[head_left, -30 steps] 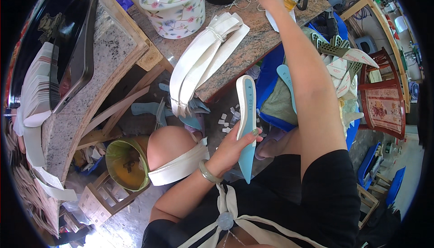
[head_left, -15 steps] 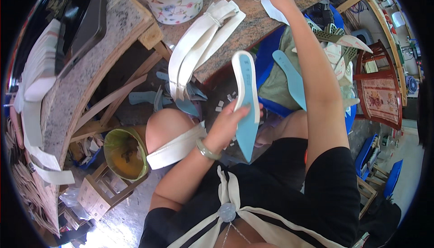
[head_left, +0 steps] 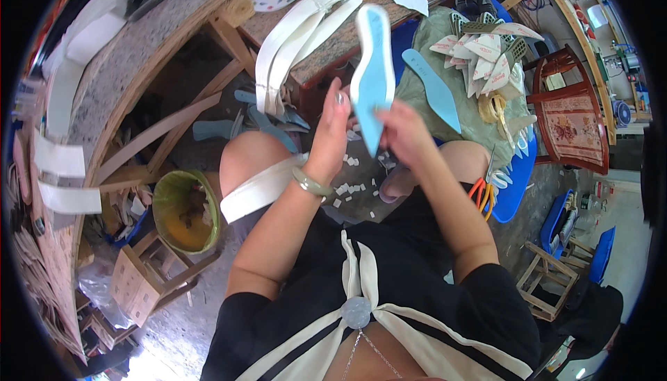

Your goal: Applying white adhesive strips to blue shoe soles in a workshop.

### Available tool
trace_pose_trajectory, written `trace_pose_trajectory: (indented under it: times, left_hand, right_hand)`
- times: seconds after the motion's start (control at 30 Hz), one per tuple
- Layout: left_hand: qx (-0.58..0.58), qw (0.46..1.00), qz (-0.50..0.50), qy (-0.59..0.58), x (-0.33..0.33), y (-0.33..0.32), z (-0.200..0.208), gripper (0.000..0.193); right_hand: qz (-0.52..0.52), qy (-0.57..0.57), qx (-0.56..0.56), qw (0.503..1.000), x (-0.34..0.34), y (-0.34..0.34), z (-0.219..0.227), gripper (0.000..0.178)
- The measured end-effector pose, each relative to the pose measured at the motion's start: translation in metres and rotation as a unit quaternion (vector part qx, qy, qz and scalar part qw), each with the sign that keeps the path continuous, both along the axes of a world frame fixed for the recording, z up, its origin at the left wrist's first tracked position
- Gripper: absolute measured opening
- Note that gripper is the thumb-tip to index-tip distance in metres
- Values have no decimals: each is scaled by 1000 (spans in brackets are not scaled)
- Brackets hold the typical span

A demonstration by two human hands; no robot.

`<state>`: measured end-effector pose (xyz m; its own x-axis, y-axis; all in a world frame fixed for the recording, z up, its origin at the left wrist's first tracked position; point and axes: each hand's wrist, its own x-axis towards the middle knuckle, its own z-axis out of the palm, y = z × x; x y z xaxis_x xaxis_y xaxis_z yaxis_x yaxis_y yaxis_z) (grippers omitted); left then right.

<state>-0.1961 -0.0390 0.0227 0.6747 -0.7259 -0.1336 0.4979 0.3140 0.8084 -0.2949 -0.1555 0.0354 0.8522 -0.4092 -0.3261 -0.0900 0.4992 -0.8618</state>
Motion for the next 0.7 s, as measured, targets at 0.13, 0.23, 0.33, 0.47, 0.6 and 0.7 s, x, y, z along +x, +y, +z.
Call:
trace_pose_trajectory:
  times: [0.13,0.23,0.33,0.47,0.6,0.7]
  left_hand:
    - [120,988,-62,-72,-2,4,-5,53]
    - [158,975,-86,-127,-14,-3,-16,40]
    - [179,953,-151,-190,-10,-2,-31,33]
    - [240,881,-235,-334,-17,6,-48,31]
    - [274,789,-319,-448,-31,10,-27,34]
    - [210,736,-371,-525,-52,2,-46,33]
  right_hand:
    - [-102,-79,52,990,78,-69,3,18]
    - [-12,-31,41,999,103,-123,-12,25]
    - [72,111,-98,986,108,-101,-16,27]
    - [74,134,-215,964,69,-65,-24,25]
    - [66,162,-253,952,5,-33,-22,19]
    - [28,182,-321,929,-42,-23,-19,20]
